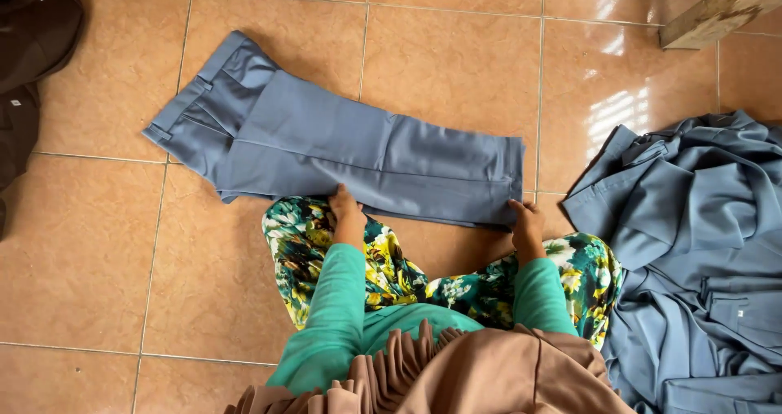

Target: The person sits on the floor and folds multiple pairs of gray trousers by hand. They smooth the fabric, fold the legs together, and fold the pants into neat rectangles, stacking them on the floor.

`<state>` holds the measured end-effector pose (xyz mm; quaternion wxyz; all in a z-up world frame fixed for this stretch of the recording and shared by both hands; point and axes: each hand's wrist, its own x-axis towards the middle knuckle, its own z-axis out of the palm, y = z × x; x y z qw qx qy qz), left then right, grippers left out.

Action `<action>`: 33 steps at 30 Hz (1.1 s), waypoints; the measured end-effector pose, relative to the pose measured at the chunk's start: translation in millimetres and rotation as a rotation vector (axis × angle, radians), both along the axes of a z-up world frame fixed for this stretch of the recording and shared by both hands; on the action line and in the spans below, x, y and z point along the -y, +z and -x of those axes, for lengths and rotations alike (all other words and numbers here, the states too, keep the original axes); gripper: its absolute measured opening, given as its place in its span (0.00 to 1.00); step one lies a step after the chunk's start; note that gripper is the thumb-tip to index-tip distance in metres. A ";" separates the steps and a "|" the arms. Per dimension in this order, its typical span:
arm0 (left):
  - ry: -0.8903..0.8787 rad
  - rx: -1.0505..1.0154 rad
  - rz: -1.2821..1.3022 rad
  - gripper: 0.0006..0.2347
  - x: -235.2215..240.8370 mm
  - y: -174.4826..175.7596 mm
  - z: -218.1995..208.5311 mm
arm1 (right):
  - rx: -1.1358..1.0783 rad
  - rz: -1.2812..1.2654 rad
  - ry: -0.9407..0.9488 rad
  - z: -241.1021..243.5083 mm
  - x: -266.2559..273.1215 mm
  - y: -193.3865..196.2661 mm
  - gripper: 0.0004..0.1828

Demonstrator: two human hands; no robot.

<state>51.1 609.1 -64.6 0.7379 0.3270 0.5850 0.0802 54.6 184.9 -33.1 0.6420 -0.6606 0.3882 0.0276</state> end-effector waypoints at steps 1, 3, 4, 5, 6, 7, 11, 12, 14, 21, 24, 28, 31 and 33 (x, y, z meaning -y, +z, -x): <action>0.002 0.000 -0.004 0.32 1.5 22.8 -2.7 | 0.000 -0.004 0.002 -8.3 4.8 -12.2 0.15; -0.133 -0.093 -0.059 0.31 7.9 66.4 -1.2 | -0.056 0.227 0.081 -17.2 17.4 -36.8 0.18; -0.134 -0.090 -0.061 0.31 9.9 73.1 -1.6 | -0.053 0.226 0.080 -19.7 19.5 -32.0 0.18; -0.214 -0.125 -0.112 0.31 11.8 80.0 -2.2 | -0.103 0.380 0.167 -22.4 21.6 -27.1 0.20; -0.294 -0.164 -0.163 0.31 13.8 86.2 0.4 | -0.157 0.534 0.255 -21.5 23.8 -22.8 0.22; -0.295 -0.165 -0.165 0.31 14.3 92.1 1.4 | -0.158 0.532 0.254 -22.3 15.8 -12.6 0.22; -0.658 -0.339 -0.388 0.29 11.3 113.0 6.6 | -0.016 0.225 0.011 -22.6 -21.2 41.8 0.17; -0.780 -0.395 -0.463 0.29 8.9 117.9 8.2 | 0.108 -0.007 -0.172 -21.6 -32.0 58.9 0.11; -0.909 -0.453 -0.536 0.28 9.3 128.5 4.2 | 0.089 0.156 -0.095 -19.8 -13.9 30.1 0.12; -1.309 -0.673 -0.794 0.29 6.4 95.9 4.9 | -0.163 0.647 0.277 -9.3 -7.0 26.4 0.25; -1.350 -0.760 -0.842 0.32 -0.2 38.1 11.7 | -0.261 0.640 0.299 -17.6 -24.3 51.9 0.35; -1.086 -0.637 -0.685 0.30 3.6 41.5 3.9 | -0.342 0.673 0.393 -32.0 -8.4 16.8 0.36; -0.688 -0.439 -0.450 0.27 9.1 45.4 0.6 | -0.345 0.584 0.361 -39.2 0.4 23.0 0.35; -0.294 -0.242 -0.215 0.24 13.0 47.9 2.5 | -0.215 0.538 0.224 -39.9 9.6 32.7 0.30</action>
